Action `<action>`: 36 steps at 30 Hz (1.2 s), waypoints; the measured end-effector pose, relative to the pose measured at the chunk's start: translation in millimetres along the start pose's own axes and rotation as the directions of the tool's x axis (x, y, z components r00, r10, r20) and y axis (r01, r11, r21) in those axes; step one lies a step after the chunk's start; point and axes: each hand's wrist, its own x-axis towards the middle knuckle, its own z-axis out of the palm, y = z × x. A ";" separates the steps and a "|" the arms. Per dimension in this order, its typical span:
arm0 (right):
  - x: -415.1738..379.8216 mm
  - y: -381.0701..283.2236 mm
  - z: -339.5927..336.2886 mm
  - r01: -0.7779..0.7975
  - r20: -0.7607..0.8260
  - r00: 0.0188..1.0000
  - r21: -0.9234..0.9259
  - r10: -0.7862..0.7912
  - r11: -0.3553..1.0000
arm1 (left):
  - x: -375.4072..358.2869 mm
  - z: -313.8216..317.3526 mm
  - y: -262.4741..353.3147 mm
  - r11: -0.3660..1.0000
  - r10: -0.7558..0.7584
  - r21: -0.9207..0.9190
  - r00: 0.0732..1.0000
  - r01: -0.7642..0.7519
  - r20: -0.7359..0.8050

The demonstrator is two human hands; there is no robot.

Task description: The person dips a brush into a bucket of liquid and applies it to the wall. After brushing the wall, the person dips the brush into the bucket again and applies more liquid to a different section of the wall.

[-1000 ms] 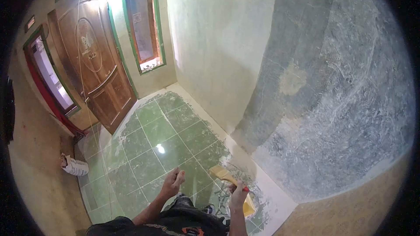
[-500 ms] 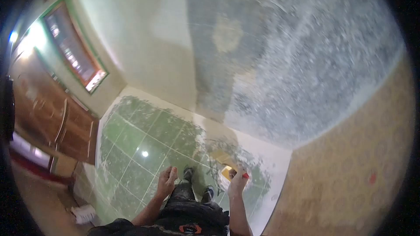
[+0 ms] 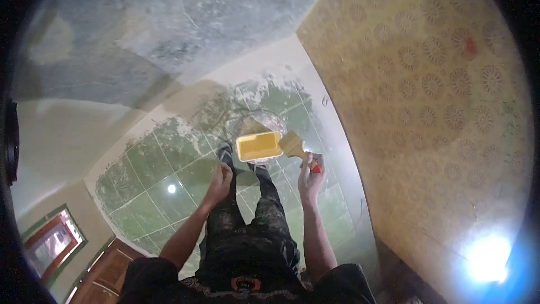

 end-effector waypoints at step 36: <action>-12.3 178.6 189.0 -0.246 0.151 0.942 -0.291 0.299 0.924 | 84.0 68.2 -174.9 0.833 -0.309 -0.454 0.947 0.315 0.090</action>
